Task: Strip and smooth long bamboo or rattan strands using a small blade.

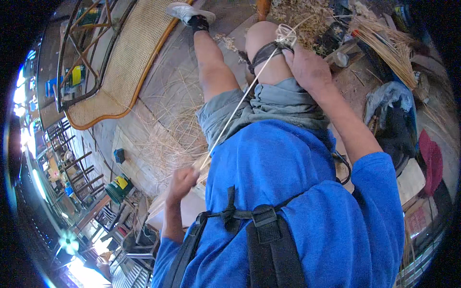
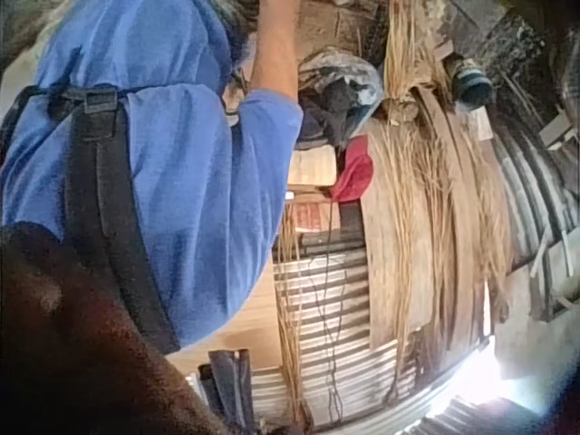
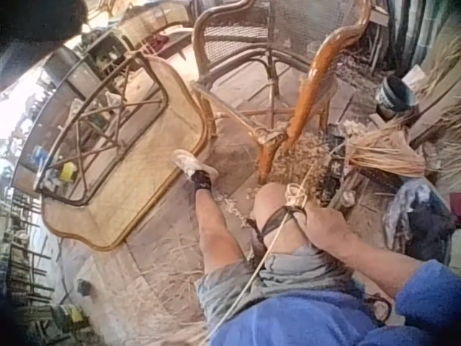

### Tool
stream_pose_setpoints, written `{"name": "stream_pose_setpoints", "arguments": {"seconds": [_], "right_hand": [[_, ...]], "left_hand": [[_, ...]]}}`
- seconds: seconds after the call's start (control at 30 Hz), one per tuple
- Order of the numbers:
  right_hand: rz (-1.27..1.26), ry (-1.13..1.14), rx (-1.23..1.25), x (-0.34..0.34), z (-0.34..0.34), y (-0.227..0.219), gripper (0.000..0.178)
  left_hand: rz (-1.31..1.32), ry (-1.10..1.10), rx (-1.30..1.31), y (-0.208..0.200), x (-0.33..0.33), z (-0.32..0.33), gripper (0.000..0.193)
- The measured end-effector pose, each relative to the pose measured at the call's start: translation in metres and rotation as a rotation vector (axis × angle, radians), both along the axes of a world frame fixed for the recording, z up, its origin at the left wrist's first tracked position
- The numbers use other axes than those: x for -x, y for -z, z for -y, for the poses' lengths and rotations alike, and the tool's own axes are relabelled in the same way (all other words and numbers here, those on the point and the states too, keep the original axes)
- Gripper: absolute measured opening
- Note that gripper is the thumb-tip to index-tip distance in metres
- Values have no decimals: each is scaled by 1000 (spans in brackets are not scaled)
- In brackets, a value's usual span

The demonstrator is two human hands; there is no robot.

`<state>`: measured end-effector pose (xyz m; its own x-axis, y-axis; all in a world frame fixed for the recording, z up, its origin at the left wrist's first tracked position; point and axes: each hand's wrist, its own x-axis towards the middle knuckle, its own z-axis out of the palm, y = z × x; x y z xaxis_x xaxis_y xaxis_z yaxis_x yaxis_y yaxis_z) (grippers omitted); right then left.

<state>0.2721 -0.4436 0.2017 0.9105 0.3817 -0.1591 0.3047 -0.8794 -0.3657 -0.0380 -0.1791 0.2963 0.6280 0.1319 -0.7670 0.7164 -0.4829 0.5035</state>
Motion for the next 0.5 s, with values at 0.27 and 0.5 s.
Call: {"name": "stream_pose_setpoints", "arguments": {"seconds": [0.27,0.5], "right_hand": [[-493,478,-846,-16,39,-17,37],[-83,38,-289,-11,22,-8,41]], "left_hand": [[397,-351,295,10,-50,41,33],[768,26,-78,89,-237,97,38]]}}
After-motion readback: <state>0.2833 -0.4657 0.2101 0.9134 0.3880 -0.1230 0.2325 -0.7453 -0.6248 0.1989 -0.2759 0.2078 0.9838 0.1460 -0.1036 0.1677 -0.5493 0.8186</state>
